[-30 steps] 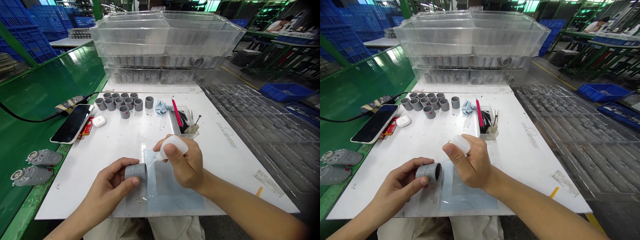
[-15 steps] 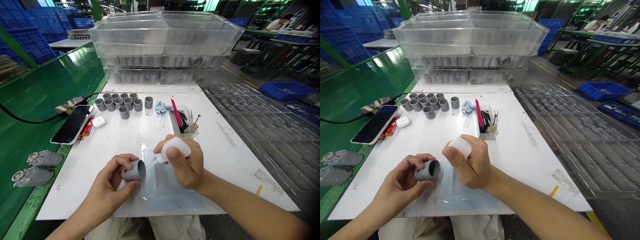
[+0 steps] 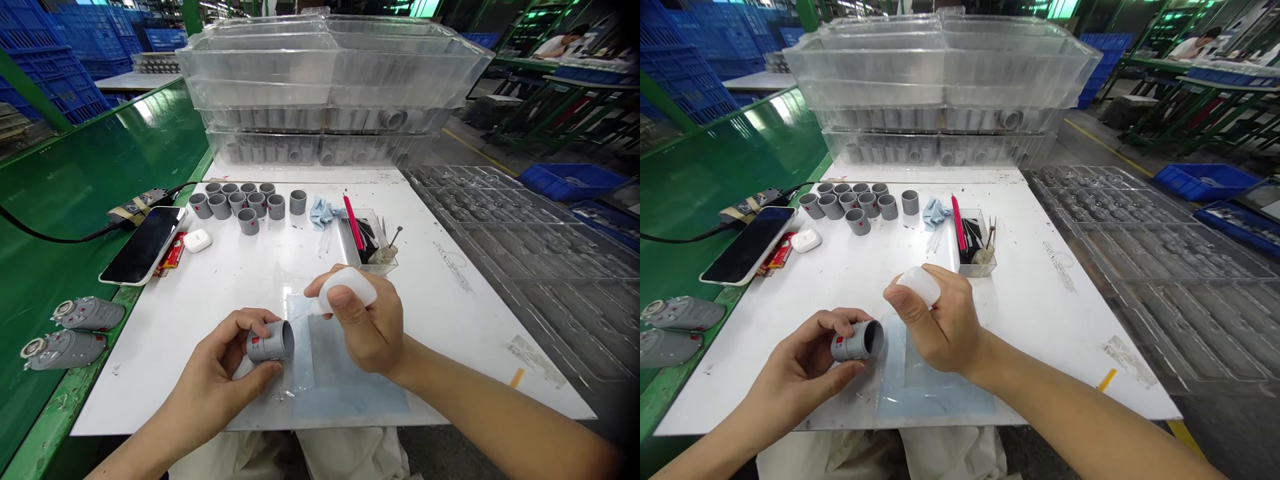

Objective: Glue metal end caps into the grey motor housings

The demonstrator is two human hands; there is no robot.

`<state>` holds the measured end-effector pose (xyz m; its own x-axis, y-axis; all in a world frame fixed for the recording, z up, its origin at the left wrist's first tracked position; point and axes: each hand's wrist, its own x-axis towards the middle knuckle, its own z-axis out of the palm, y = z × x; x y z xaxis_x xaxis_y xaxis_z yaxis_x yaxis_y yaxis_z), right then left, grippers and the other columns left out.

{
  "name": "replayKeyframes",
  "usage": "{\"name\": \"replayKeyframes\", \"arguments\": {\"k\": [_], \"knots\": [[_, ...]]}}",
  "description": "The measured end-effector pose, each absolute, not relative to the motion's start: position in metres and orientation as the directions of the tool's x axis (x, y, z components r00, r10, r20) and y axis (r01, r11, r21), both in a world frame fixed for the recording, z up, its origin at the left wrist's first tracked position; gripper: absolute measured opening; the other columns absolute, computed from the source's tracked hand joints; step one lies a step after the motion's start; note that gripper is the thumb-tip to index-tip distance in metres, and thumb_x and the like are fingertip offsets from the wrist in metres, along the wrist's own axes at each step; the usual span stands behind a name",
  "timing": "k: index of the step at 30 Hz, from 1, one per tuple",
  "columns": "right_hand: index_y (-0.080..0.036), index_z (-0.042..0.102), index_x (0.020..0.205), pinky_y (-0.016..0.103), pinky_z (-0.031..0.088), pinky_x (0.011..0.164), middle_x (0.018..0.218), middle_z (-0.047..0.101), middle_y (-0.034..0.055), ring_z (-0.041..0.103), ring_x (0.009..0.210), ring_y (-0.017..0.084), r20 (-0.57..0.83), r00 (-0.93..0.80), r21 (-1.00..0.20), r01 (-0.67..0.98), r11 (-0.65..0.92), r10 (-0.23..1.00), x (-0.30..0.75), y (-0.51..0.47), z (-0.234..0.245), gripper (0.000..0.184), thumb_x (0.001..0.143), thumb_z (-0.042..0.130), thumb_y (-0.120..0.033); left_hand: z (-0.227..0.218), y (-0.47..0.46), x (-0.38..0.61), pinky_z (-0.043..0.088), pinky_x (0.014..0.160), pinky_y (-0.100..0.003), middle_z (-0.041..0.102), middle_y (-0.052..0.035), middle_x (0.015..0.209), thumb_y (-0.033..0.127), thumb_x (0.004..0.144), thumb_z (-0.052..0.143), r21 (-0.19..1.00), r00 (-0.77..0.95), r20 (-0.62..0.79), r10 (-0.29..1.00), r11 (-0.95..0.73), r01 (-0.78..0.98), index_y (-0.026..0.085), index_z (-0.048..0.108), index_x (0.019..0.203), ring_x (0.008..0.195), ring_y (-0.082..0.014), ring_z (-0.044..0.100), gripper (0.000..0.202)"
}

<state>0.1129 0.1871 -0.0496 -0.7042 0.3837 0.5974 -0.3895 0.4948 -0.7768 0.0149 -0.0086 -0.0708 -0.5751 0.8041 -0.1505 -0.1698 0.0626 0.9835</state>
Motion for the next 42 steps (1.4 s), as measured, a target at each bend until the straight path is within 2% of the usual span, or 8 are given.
{"name": "replayKeyframes", "arguments": {"k": [7,12,19,25,30,32,38,42], "knots": [[-0.017,0.068,0.081,0.028,0.041,0.049,0.068,0.064,0.0033,0.054,0.053,0.012,0.558,-0.733,-0.795,-0.338,0.504,0.389,0.114,0.187,-0.050,0.039,0.105,0.050,-0.041,-0.072,-0.011,0.012,0.051,0.088,-0.026,0.062,-0.0072,0.122,0.011,0.084,0.074,0.989,-0.554,-0.139,0.821,0.088,-0.118,0.024,0.059,0.097,0.109,-0.0209,0.058,0.023],[-0.017,0.066,0.075,0.028,0.040,0.048,0.064,0.061,0.0025,0.051,0.052,0.011,0.531,-0.749,-0.805,-0.298,0.514,0.397,0.113,0.188,-0.052,0.043,0.104,0.050,-0.045,-0.073,-0.011,0.012,0.048,0.091,-0.022,0.060,-0.0030,0.124,0.010,0.087,0.071,0.987,-0.531,-0.145,0.835,0.082,-0.140,0.026,0.058,0.098,0.110,-0.0168,0.056,0.024],[-0.016,0.065,0.072,0.027,0.036,0.046,0.061,0.059,0.0011,0.049,0.048,0.010,0.530,-0.765,-0.806,-0.320,0.499,0.366,0.113,0.187,-0.049,0.044,0.104,0.050,-0.042,-0.073,-0.013,0.012,0.047,0.093,-0.022,0.058,-0.0018,0.126,0.008,0.088,0.070,0.984,-0.512,-0.155,0.845,0.088,-0.153,0.027,0.057,0.099,0.113,-0.0165,0.054,0.026],[-0.015,0.068,0.072,0.025,0.037,0.047,0.056,0.056,0.0000,0.051,0.050,0.010,0.442,-0.815,-0.880,-0.312,0.359,0.374,0.115,0.187,-0.049,0.046,0.104,0.051,-0.043,-0.071,-0.012,0.012,0.049,0.091,-0.022,0.060,-0.0011,0.124,0.008,0.087,0.072,0.986,-0.525,-0.147,0.838,0.081,-0.147,0.028,0.059,0.098,0.112,-0.0165,0.056,0.026],[-0.016,0.070,0.075,0.023,0.045,0.052,0.066,0.063,0.0018,0.054,0.055,0.009,0.336,-0.802,-0.942,-0.280,0.186,0.494,0.117,0.189,-0.044,0.048,0.103,0.051,-0.051,-0.072,-0.012,0.015,0.053,0.084,-0.021,0.062,-0.0021,0.123,0.023,0.086,0.080,0.981,-0.567,-0.188,0.802,0.122,-0.153,0.033,0.061,0.121,0.110,-0.0189,0.061,0.041],[-0.017,0.071,0.074,0.022,0.047,0.053,0.066,0.062,0.0017,0.054,0.057,0.010,0.324,-0.780,-0.946,-0.280,0.165,0.536,0.117,0.190,-0.041,0.051,0.103,0.048,-0.053,-0.073,-0.012,0.014,0.054,0.080,-0.020,0.060,-0.0012,0.125,0.027,0.085,0.081,0.978,-0.570,-0.199,0.797,0.128,-0.163,0.035,0.062,0.122,0.105,-0.0176,0.062,0.043],[-0.018,0.071,0.077,0.023,0.047,0.053,0.068,0.063,0.0017,0.056,0.059,0.010,0.375,-0.757,-0.927,-0.305,0.218,0.535,0.115,0.191,-0.043,0.045,0.103,0.052,-0.050,-0.073,-0.012,0.007,0.052,0.091,-0.020,0.062,0.0004,0.123,0.028,0.092,0.074,0.999,-0.611,-0.015,0.791,0.030,0.016,0.041,0.073,0.117,0.112,-0.0173,0.060,0.029],[-0.018,0.072,0.084,0.024,0.047,0.054,0.074,0.067,0.0026,0.058,0.060,0.010,0.456,-0.752,-0.888,-0.347,0.302,0.476,0.115,0.192,-0.050,0.039,0.104,0.052,-0.044,-0.071,-0.010,0.005,0.053,0.087,-0.019,0.063,0.0001,0.125,0.026,0.092,0.073,0.999,-0.609,-0.040,0.792,0.048,-0.003,0.040,0.075,0.113,0.106,-0.0161,0.062,0.026]]}}
